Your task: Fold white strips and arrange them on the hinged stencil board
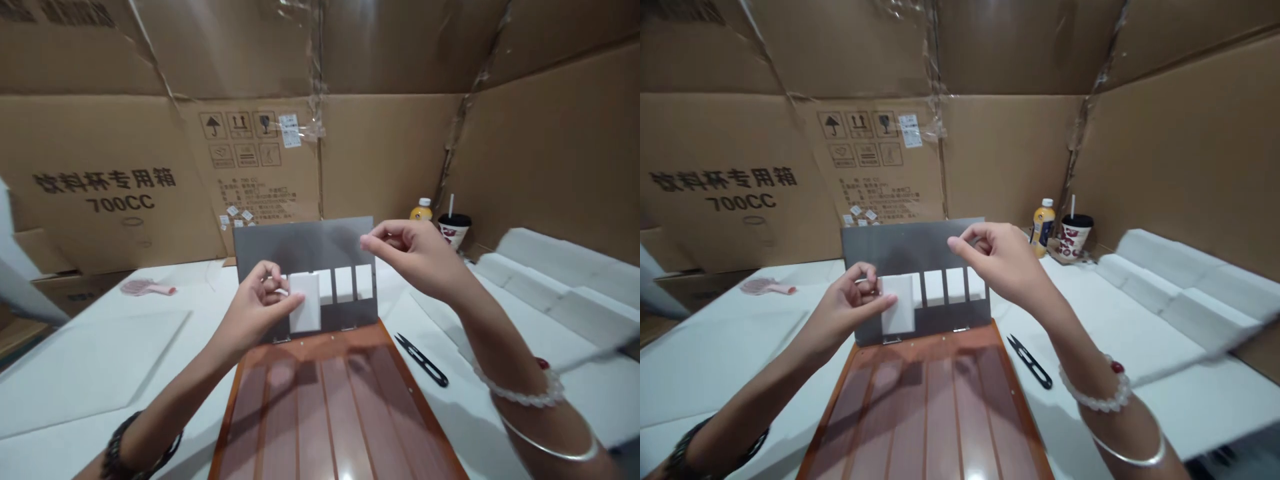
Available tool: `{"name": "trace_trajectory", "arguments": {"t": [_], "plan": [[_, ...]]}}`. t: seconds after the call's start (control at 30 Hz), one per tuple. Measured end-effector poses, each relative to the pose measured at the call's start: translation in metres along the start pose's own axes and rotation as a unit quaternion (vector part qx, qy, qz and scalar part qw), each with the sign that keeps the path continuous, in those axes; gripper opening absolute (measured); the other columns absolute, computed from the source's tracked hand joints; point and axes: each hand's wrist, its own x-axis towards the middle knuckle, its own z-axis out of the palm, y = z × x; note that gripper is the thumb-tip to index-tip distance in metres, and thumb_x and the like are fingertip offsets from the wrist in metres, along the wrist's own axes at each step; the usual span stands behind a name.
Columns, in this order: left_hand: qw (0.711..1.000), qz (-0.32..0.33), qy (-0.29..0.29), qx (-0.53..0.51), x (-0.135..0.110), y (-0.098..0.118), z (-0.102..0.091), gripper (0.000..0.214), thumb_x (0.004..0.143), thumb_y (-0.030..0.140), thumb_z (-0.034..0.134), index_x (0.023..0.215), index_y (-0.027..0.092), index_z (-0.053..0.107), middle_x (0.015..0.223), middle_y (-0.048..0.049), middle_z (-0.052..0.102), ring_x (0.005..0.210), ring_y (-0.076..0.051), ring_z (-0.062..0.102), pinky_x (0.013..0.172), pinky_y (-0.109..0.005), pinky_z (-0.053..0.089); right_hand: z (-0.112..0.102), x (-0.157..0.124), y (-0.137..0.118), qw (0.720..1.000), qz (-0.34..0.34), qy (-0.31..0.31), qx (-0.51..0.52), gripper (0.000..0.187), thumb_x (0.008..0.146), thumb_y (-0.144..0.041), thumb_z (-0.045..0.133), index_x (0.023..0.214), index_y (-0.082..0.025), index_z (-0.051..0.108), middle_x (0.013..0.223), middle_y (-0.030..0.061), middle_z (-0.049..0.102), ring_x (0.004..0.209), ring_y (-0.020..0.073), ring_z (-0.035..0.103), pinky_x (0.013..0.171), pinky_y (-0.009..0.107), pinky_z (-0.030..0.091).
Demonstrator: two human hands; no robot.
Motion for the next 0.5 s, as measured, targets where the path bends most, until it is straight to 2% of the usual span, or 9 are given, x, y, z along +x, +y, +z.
{"name": "trace_trajectory", "arguments": {"t": [0.07, 0.1, 0.17, 0.23, 0.37, 0.5], "plan": [[0.998, -0.054, -0.035, 0.000, -0.020, -0.018, -0.002, 0.041, 0.071, 0.033, 0.078, 0.088, 0.022, 0.043, 0.070, 0.0082, 0.048, 0.051, -0.003, 0.045, 0.050, -0.014, 0.036, -0.009, -0.026, 0.012, 0.990, 0.024, -0.005, -0.141, 0.034, 0.087, -0.047, 0.053, 0.071, -0.020, 0.065, 0.054, -0.0018, 0.049, 0.049, 0.0114, 0.040, 0.048, 0.027, 0.022], [0.996, -0.076, -0.049, 0.000, -0.031, -0.027, -0.003, 0.040, 0.073, 0.035, 0.076, 0.093, 0.022, 0.044, 0.070, 0.0080, 0.047, 0.050, -0.004, 0.044, 0.049, -0.014, 0.036, -0.009, -0.043, 0.021, 0.975, 0.044, -0.019, -0.216, 0.032, 0.088, -0.045, 0.052, 0.073, -0.021, 0.066, 0.058, -0.0003, 0.055, 0.052, 0.0132, 0.045, 0.049, 0.027, 0.023], [0.992, -0.110, -0.065, 0.003, -0.051, -0.042, -0.006, 0.039, 0.077, 0.037, 0.072, 0.103, 0.023, 0.047, 0.069, 0.0078, 0.045, 0.051, -0.005, 0.044, 0.048, -0.016, 0.038, -0.002, -0.078, 0.046, 0.932, 0.101, -0.072, -0.341, 0.027, 0.089, -0.041, 0.051, 0.082, -0.021, 0.068, 0.071, 0.0036, 0.064, 0.061, 0.0177, 0.054, 0.050, 0.027, 0.024], [0.990, -0.131, -0.057, 0.011, -0.066, -0.052, -0.008, 0.042, 0.078, 0.039, 0.070, 0.111, 0.022, 0.050, 0.067, 0.0078, 0.040, 0.051, -0.006, 0.043, 0.049, -0.018, 0.040, 0.010, -0.111, 0.073, 0.892, 0.141, -0.126, -0.411, 0.022, 0.090, -0.031, 0.050, 0.084, -0.018, 0.067, 0.089, 0.0086, 0.066, 0.079, 0.0232, 0.060, 0.052, 0.028, 0.024], [0.986, -0.159, -0.043, 0.010, -0.077, -0.061, -0.013, 0.034, 0.079, 0.041, 0.068, 0.104, 0.019, 0.059, 0.069, 0.0042, 0.048, 0.055, -0.008, 0.046, 0.048, -0.019, 0.039, 0.033, -0.154, 0.111, 0.879, 0.181, -0.140, -0.417, 0.020, 0.089, -0.023, 0.048, 0.080, -0.012, 0.062, 0.089, 0.0148, 0.063, 0.086, 0.0287, 0.060, 0.053, 0.030, 0.028], [0.983, -0.176, -0.038, -0.037, -0.080, -0.065, -0.018, 0.027, 0.080, 0.038, 0.068, 0.095, 0.018, 0.058, 0.073, 0.0005, 0.058, 0.062, -0.011, 0.055, 0.052, -0.020, 0.041, 0.036, -0.165, 0.126, 0.898, 0.193, -0.126, -0.375, 0.020, 0.090, -0.029, 0.045, 0.078, -0.016, 0.056, 0.085, 0.0106, 0.062, 0.081, 0.0248, 0.059, 0.060, 0.031, 0.036]]}}
